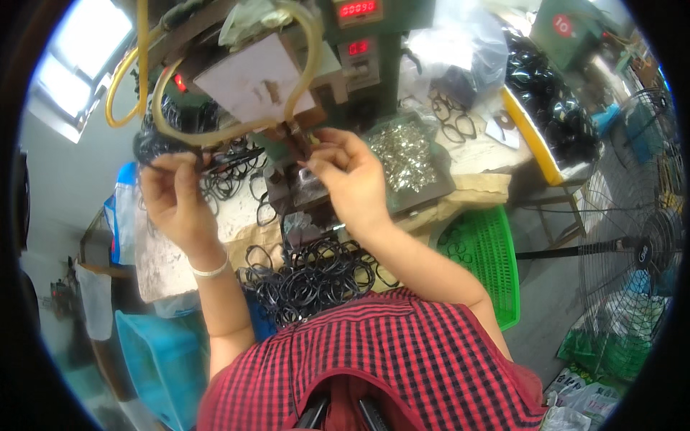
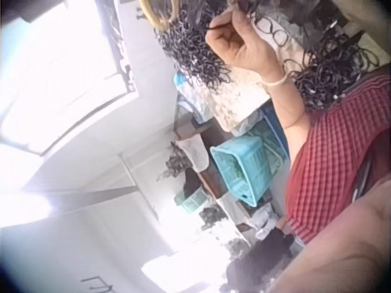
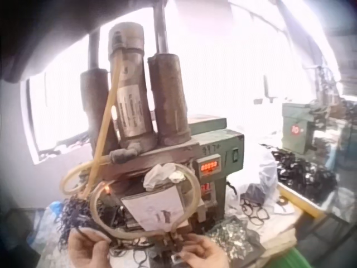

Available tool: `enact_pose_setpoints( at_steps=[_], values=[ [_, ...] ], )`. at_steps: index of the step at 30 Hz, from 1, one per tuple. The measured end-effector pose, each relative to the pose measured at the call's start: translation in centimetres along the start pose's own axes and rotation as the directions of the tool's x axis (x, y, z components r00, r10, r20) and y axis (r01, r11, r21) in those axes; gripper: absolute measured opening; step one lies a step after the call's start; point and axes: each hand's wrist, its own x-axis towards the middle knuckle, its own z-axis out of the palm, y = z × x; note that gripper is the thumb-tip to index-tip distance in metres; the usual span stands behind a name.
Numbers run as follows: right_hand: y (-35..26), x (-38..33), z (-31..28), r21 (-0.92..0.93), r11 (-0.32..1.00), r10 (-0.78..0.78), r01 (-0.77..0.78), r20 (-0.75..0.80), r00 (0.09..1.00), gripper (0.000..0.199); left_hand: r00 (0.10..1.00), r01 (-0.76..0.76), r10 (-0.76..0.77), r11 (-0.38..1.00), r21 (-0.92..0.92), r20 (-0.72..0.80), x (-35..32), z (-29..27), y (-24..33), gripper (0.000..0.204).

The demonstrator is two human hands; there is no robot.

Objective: The person repeatedly picks black plastic rings and small metal pieces from piles on a workbench, places them into a press machine, and removes the assembled keychains. The process is continuous and repetitive throughout the clip.

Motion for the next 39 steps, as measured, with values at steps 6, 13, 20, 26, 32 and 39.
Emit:
enact_pose_setpoints(
  at_steps=[6, 13, 20, 26, 32, 39],
  values=[
    [-1.6, -0.1, -6.9, -0.818, 0.508, -0.273, 0.27, 0.145, 0.951, 0.03, 0.968, 0.12, -0.142, 0.986, 0.113, 0.209, -4.0, 2.5, 2.5, 0.019],
    [3.8, 2.3, -15.6, -0.972, -0.006, -0.435, 0.236, 0.215, 0.874, 0.015, 0.919, 0.158, -0.222, 0.965, 0.211, 0.327, -4.1, 5.3, 0.4, 0.014],
    [3.6, 2.7, -14.9, -0.946, 0.218, -0.491, 0.239, 0.106, 0.865, 0.014, 0.921, 0.143, -0.208, 0.967, 0.211, 0.328, -2.7, 6.1, -0.4, 0.014],
    [3.4, 3.1, -14.0, -0.935, 0.199, -0.558, 0.293, 0.138, 0.818, 0.01, 0.94, 0.161, -0.216, 0.963, 0.217, 0.265, -4.7, 5.1, 0.0, 0.025],
    [2.1, 0.2, -14.9, -0.894, 0.413, -0.472, 0.172, -0.049, 0.88, 0.009, 0.947, -0.293, 0.093, 0.642, 0.708, 0.308, -3.5, -4.9, -3.3, 0.016],
    [2.8, 1.1, -13.7, -0.874, 0.424, -0.49, 0.237, -0.002, 0.872, 0.014, 0.112, -0.769, -0.411, 0.541, 0.341, 0.905, -0.9, -12.3, -13.3, 0.028]
  ],
)
